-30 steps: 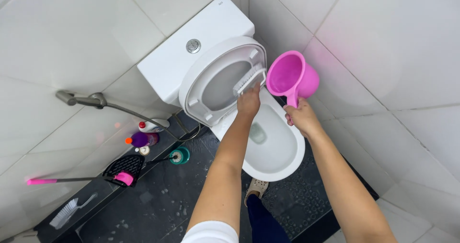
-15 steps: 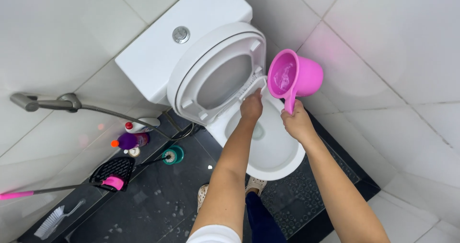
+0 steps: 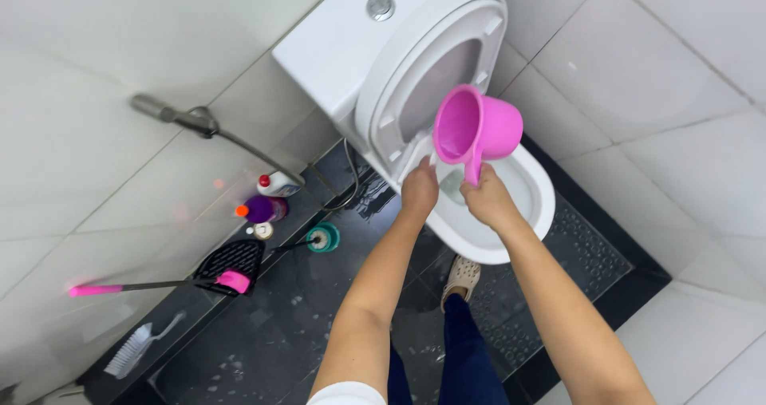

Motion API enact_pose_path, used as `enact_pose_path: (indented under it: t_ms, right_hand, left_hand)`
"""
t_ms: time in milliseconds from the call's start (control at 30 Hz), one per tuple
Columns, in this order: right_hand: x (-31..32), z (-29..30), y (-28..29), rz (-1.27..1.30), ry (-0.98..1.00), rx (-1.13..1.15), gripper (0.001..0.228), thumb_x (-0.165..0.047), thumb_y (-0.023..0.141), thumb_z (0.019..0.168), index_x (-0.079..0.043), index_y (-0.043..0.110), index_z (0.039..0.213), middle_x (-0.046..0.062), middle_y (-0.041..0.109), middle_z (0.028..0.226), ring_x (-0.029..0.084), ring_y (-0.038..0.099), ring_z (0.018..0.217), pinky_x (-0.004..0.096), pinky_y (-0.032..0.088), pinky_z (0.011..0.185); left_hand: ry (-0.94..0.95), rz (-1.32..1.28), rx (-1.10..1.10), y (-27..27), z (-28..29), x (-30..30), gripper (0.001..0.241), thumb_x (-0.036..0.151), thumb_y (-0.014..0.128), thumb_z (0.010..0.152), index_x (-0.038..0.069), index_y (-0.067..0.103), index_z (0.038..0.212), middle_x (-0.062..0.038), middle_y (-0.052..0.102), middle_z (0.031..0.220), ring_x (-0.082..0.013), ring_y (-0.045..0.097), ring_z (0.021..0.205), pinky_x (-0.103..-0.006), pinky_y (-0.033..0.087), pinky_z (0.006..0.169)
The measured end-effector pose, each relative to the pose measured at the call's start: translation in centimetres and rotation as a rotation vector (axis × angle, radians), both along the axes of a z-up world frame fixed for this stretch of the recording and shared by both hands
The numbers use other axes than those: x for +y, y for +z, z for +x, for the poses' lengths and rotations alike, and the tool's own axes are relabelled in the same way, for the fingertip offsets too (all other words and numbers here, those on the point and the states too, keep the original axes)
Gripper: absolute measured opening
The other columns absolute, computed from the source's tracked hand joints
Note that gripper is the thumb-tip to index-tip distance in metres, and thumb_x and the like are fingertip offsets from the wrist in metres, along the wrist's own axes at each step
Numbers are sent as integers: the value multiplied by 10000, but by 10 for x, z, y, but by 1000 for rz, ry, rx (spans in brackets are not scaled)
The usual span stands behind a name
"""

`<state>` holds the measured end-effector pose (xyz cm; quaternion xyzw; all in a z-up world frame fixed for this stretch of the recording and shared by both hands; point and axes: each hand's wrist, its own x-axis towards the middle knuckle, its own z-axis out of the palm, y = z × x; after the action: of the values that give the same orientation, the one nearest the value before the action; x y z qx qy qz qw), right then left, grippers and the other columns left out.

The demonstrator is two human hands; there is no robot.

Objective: The person washes a white scrub brush in a pink basin under running water, then uses the brush to scrub the toilet seat, lid, and tank. After rinsing the brush, the person washes a red cloth in the sink and uses it to wipe the tiled wall.

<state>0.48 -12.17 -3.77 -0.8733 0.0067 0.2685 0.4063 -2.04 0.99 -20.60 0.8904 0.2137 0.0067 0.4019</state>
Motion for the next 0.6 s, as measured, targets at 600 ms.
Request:
enact_pose_path:
  t_ms: [600]
  right_hand:
    - [-12, -55, 27, 583, -414, 231, 431, 10, 590, 928, 156, 494, 1321, 71, 590, 801, 98, 546, 602, 238, 423, 461]
  left_hand:
    - [-63, -50, -243, 30, -64, 68, 319, 172, 577, 1023, 42, 656, 1304, -236, 728, 1057, -435, 692, 977, -507, 542, 843]
